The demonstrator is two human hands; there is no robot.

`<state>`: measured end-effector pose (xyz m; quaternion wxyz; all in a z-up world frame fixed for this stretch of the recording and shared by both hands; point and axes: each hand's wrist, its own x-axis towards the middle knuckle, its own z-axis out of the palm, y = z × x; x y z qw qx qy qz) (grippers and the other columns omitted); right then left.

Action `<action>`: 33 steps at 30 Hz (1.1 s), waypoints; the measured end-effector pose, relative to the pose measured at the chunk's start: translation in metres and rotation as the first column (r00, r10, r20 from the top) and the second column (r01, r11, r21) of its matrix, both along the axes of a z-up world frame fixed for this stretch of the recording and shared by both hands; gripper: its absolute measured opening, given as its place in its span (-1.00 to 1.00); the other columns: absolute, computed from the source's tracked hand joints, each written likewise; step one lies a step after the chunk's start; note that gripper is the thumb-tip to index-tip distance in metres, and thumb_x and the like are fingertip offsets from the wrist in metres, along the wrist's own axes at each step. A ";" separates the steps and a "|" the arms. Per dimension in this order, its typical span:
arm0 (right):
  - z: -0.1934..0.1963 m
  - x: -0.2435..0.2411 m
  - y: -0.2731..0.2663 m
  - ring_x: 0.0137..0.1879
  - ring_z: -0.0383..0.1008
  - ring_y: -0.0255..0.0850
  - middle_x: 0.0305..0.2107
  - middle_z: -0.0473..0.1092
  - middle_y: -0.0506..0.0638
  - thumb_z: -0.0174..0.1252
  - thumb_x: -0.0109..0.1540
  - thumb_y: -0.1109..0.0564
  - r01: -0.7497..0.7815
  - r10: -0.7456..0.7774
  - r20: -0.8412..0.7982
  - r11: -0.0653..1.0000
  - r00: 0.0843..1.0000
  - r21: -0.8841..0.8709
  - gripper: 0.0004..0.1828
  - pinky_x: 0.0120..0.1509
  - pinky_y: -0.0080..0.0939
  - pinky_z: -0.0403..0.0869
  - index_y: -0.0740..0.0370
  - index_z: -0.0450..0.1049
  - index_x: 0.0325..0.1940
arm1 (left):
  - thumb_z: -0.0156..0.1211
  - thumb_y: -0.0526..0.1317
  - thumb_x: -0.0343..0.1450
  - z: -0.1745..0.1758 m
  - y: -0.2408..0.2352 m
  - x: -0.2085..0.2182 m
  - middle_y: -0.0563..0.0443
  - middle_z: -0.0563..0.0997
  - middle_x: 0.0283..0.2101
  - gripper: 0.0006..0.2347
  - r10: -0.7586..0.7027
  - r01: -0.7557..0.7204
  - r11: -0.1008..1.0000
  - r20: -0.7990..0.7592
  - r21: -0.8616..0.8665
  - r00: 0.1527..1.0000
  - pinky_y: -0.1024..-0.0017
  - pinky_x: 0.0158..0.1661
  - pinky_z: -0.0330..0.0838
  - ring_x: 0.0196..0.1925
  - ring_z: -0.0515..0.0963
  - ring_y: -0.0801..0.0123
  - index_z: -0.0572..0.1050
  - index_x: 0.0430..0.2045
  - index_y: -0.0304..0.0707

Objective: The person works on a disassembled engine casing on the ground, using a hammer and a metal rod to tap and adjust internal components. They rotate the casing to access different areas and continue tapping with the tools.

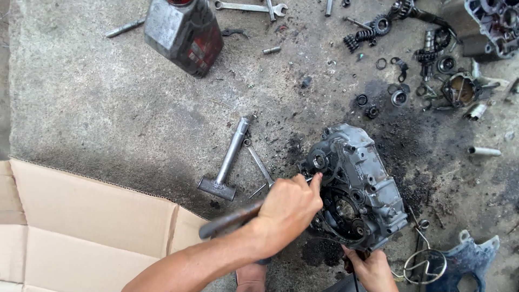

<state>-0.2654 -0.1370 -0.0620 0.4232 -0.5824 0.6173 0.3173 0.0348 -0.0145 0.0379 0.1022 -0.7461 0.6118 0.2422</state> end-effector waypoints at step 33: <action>-0.042 -0.036 -0.037 -0.14 0.61 -0.11 -0.31 0.73 0.18 0.40 0.15 0.10 0.036 -0.034 0.167 0.999 0.985 -0.009 -0.69 0.02 -0.11 0.52 0.46 0.76 -0.21 | 0.02 -0.42 0.40 -0.064 -0.005 -0.014 -0.22 0.60 -0.20 -0.37 0.320 -0.384 0.923 -0.502 -0.026 0.803 -0.04 -0.48 0.48 -0.49 0.66 -0.07 0.20 0.44 0.13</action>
